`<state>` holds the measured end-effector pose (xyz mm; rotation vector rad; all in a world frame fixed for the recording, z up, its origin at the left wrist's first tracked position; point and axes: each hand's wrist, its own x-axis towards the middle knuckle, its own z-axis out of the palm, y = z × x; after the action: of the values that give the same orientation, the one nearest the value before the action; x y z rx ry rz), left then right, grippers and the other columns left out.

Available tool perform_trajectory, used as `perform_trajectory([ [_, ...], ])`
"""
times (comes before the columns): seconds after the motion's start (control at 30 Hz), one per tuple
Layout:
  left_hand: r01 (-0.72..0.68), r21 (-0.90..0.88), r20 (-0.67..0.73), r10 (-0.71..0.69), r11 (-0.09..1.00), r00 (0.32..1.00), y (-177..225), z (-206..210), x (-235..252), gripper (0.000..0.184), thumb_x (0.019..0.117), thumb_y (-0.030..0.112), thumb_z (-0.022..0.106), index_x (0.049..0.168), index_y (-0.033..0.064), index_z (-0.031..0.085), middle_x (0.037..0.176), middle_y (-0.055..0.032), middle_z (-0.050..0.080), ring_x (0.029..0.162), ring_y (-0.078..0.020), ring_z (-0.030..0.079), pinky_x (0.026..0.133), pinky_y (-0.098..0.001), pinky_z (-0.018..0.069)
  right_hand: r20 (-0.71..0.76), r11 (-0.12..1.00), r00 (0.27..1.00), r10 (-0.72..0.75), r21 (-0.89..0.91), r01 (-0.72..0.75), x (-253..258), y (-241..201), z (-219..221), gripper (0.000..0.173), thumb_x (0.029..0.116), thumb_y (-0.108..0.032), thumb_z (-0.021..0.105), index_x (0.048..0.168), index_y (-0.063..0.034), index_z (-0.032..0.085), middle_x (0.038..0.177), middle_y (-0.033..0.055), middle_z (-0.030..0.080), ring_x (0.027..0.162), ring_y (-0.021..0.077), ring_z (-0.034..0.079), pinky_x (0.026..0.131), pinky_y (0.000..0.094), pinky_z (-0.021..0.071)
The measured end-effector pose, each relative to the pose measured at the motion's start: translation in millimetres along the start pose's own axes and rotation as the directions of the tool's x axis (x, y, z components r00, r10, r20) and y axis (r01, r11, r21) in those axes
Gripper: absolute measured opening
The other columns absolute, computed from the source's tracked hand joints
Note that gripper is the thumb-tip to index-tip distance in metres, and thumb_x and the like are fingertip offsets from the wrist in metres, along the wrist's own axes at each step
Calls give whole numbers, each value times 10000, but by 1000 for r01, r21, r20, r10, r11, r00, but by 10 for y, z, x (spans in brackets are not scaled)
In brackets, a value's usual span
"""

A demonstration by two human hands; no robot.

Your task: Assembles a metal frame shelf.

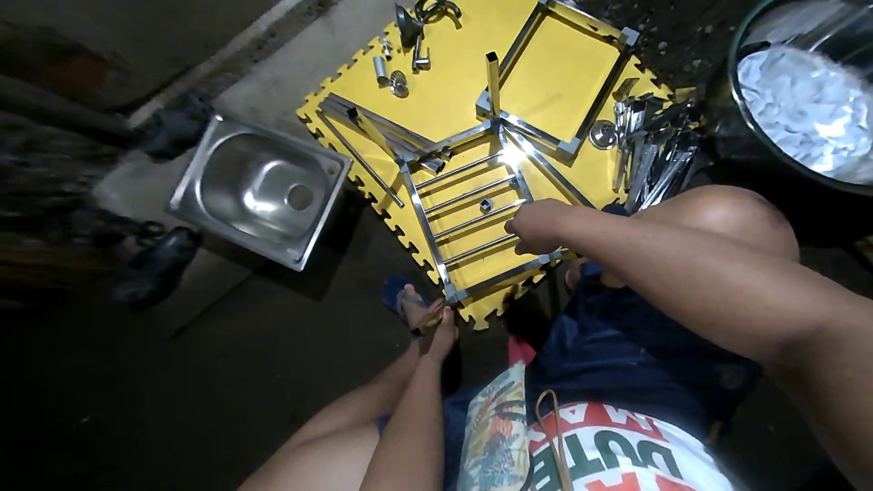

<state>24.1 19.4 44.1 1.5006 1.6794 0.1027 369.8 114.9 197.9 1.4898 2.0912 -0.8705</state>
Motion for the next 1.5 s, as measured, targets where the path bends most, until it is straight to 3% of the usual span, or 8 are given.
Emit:
perform_trajectory([
  [0.23, -185, -10, -76, 184, 983, 980, -229, 58, 72, 481, 1017, 328, 581, 1397, 33, 581, 1357, -167, 622, 1257, -178, 596, 1103, -349, 472, 12, 1000, 1000, -10, -1, 10, 39, -10, -40, 380, 967, -453, 666, 1142, -117, 689, 1043, 134, 696, 1015, 361, 683, 796, 628, 553],
  [0.43, -359, 92, -186, 370, 929, 910, -293, 202, 72, 421, 1022, 394, 575, 1259, 64, 683, 1105, -57, 726, 1031, -94, 687, 941, -312, 579, 5, 1000, 1000, 17, 15, -17, 29, -44, -30, 351, 948, -443, 688, 1111, -133, 708, 1015, 118, 708, 970, 350, 696, 766, 629, 562],
  [0.6, -95, -52, -81, 91, 994, 993, -289, 149, 157, 433, 1044, 328, 565, 1367, 43, 606, 1231, -107, 701, 1141, -134, 663, 1021, -341, 539, 25, 1000, 1000, 11, 12, -11, 34, 6, -56, 373, 963, -455, 666, 1151, -133, 687, 1074, 130, 695, 1011, 360, 685, 781, 631, 556],
  [0.97, -179, 138, 39, 175, 974, 984, -645, 238, 370, 458, 1062, 444, 477, 1393, 162, 619, 1266, -40, 698, 1165, -87, 655, 1025, -330, 540, 7, 1000, 1000, 14, -13, -13, 86, -41, -6, 350, 940, -448, 693, 1132, -157, 712, 1038, 102, 708, 984, 336, 695, 780, 614, 567],
  [1.13, -173, -26, 35, 174, 985, 984, -480, 76, 316, 487, 976, 445, 661, 1358, 144, 643, 1259, -33, 706, 1154, -94, 667, 1014, -323, 557, -32, 999, 999, 29, 17, -29, 19, -21, -54, 347, 947, -456, 689, 1117, -154, 722, 998, 94, 716, 961, 325, 701, 771, 607, 570],
  [1.3, 67, 419, 329, -221, 905, 918, 486, -959, 203, 509, 958, 245, 678, 1434, 97, 575, 1396, -197, 606, 1298, -339, 587, 1088, -555, 472, -27, 997, 998, 51, 67, -50, -47, 72, 55, 345, 943, -436, 700, 1148, -158, 718, 1037, 110, 714, 983, 341, 696, 799, 616, 561],
  [1.4, 52, 189, -33, -46, 981, 998, 949, -1419, 127, 508, 1084, 375, 480, 1469, 46, 516, 1386, -207, 611, 1272, -340, 606, 1082, -558, 473, 9, 994, 997, 73, 86, -74, -52, 118, 107, 356, 948, -406, 701, 1203, -159, 712, 1098, 130, 710, 1023, 365, 688, 832, 640, 547],
  [1.5, -215, 343, 15, 224, 914, 975, 1363, -1267, -67, 601, 1058, 509, 436, 1492, 101, 518, 1402, -144, 619, 1299, -295, 595, 1111, -534, 459, 5, 990, 996, 92, 111, -92, -44, 183, 151, 342, 945, -411, 701, 1174, -157, 711, 1067, 128, 713, 1007, 359, 692, 817, 642, 549],
])
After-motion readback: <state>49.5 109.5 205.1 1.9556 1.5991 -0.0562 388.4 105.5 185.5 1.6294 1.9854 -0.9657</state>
